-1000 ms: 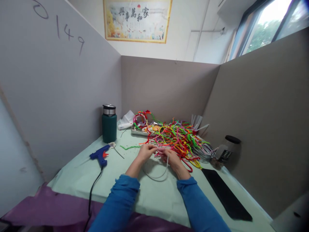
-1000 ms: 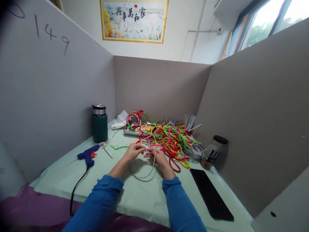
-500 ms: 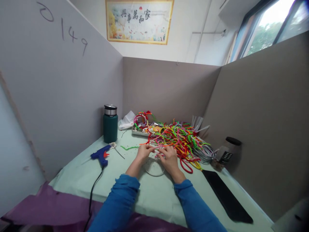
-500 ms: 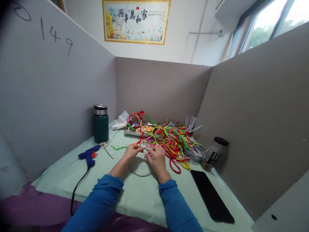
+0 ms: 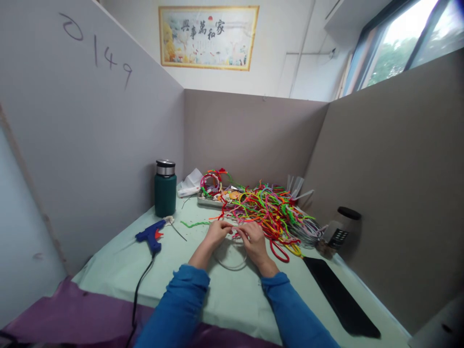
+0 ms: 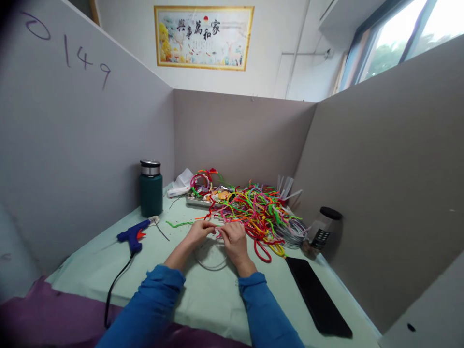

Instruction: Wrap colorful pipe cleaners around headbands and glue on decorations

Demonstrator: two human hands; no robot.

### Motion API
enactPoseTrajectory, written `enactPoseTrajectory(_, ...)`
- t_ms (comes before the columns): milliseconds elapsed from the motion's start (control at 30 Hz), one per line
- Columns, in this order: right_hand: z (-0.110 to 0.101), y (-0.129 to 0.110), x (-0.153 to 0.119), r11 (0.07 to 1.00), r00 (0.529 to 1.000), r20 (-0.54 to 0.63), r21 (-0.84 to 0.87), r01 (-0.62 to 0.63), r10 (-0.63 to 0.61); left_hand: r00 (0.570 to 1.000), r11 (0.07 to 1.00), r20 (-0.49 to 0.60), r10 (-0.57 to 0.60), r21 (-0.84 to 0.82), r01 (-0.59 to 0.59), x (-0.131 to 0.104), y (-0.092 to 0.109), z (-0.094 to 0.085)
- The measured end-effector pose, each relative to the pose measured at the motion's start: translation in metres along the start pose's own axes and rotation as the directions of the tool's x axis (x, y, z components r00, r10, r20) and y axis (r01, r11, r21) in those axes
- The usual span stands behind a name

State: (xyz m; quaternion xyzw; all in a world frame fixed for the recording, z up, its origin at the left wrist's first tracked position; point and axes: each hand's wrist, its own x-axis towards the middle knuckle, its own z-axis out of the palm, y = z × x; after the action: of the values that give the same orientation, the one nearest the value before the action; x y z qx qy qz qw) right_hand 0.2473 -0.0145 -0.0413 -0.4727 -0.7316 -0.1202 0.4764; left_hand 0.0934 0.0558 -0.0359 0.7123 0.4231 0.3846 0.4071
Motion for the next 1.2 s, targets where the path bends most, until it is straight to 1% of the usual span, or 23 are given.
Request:
enactPoseTrajectory(133, 0.003, 0.004, -0.003, 0.992, 0.995, -0.043, 0.094, -0.085, 0.089, 0.996, 0.980, 0.050, 0.076, 0.180, -0.084, -0.005, 0.009, -0.001)
enactPoseTrajectory(233, 0.004, 0.006, -0.004, 0.979, 0.990, -0.024, 0.150, -0.135, 0.140, 0.995, 0.962, 0.017, 0.100, 0.256, -0.101, -0.008, 0.014, -0.002)
enactPoseTrajectory(300, 0.002, 0.006, -0.003, 0.989, 0.994, -0.017, 0.105, -0.102, 0.104, 0.994, 0.957, -0.031, 0.102, 0.278, -0.089, -0.008, 0.015, -0.003)
enactPoseTrajectory(400, -0.003, 0.002, 0.001, 0.999, 1.000, -0.010, -0.036, -0.009, 0.009, 0.990, 0.949, -0.078, 0.115, 0.302, -0.086, -0.008, 0.015, -0.004)
enactPoseTrajectory(467, -0.006, -0.001, 0.003, 0.994, 1.000, -0.006, -0.102, 0.025, -0.026, 0.988, 0.942, -0.069, 0.135, 0.319, -0.107, -0.008, 0.014, -0.004)
enactPoseTrajectory(533, -0.007, -0.003, 0.004, 0.992, 0.999, -0.006, -0.117, 0.039, -0.040, 0.987, 0.933, -0.048, 0.156, 0.335, -0.131, -0.009, 0.014, -0.003)
enactPoseTrajectory(600, -0.005, -0.004, 0.004, 0.995, 0.999, -0.013, -0.095, 0.033, -0.034, 0.985, 0.924, -0.021, 0.172, 0.349, -0.154, -0.010, 0.014, -0.002)
enactPoseTrajectory(667, -0.004, -0.003, 0.003, 0.999, 0.999, -0.039, -0.040, -0.006, 0.005, 0.980, 0.916, 0.016, 0.196, 0.355, -0.189, -0.011, 0.014, -0.002)
enactPoseTrajectory(733, -0.003, 0.001, 0.003, 0.994, 0.994, -0.066, 0.065, -0.084, 0.088, 0.973, 0.910, 0.065, 0.221, 0.345, -0.230, -0.011, 0.014, -0.001)
enactPoseTrajectory(767, -0.002, 0.004, 0.003, 0.980, 0.987, -0.064, 0.144, -0.139, 0.149, 0.969, 0.909, 0.089, 0.233, 0.333, -0.249, -0.011, 0.014, 0.000)
enactPoseTrajectory(800, -0.001, 0.007, 0.003, 0.949, 0.974, -0.040, 0.237, -0.206, 0.221, 0.964, 0.911, 0.112, 0.242, 0.316, -0.265, -0.012, 0.015, 0.000)
enactPoseTrajectory(833, -0.001, 0.012, 0.004, 0.901, 0.955, 0.009, 0.331, -0.282, 0.295, 0.959, 0.914, 0.136, 0.248, 0.294, -0.279, -0.013, 0.015, 0.000)
enactPoseTrajectory(900, 0.000, 0.021, 0.004, 0.768, 0.898, 0.156, 0.472, -0.433, 0.410, 0.952, 0.930, 0.177, 0.252, 0.228, -0.288, -0.014, 0.016, 0.001)
enactPoseTrajectory(933, 0.000, 0.025, 0.004, 0.709, 0.868, 0.231, 0.504, -0.493, 0.439, 0.950, 0.942, 0.191, 0.248, 0.180, -0.282, -0.015, 0.016, 0.002)
enactPoseTrajectory(967, 0.000, 0.028, 0.004, 0.665, 0.842, 0.295, 0.517, -0.539, 0.452, 0.948, 0.954, 0.202, 0.244, 0.125, -0.272, -0.016, 0.016, 0.002)
enactPoseTrajectory(1033, -0.002, 0.031, 0.004, 0.615, 0.806, 0.389, 0.520, -0.592, 0.447, 0.944, 0.968, 0.220, 0.244, 0.002, -0.251, -0.016, 0.017, 0.003)
enactPoseTrajectory(1100, -0.005, 0.029, 0.004, 0.583, 0.780, 0.446, 0.519, -0.625, 0.440, 0.936, 0.965, 0.237, 0.259, -0.096, -0.242, -0.016, 0.017, 0.003)
enactPoseTrajectory(1200, -0.010, 0.022, 0.004, 0.524, 0.731, 0.510, 0.511, -0.681, 0.453, 0.934, 0.959, 0.247, 0.257, -0.185, -0.215, -0.014, 0.017, 0.003)
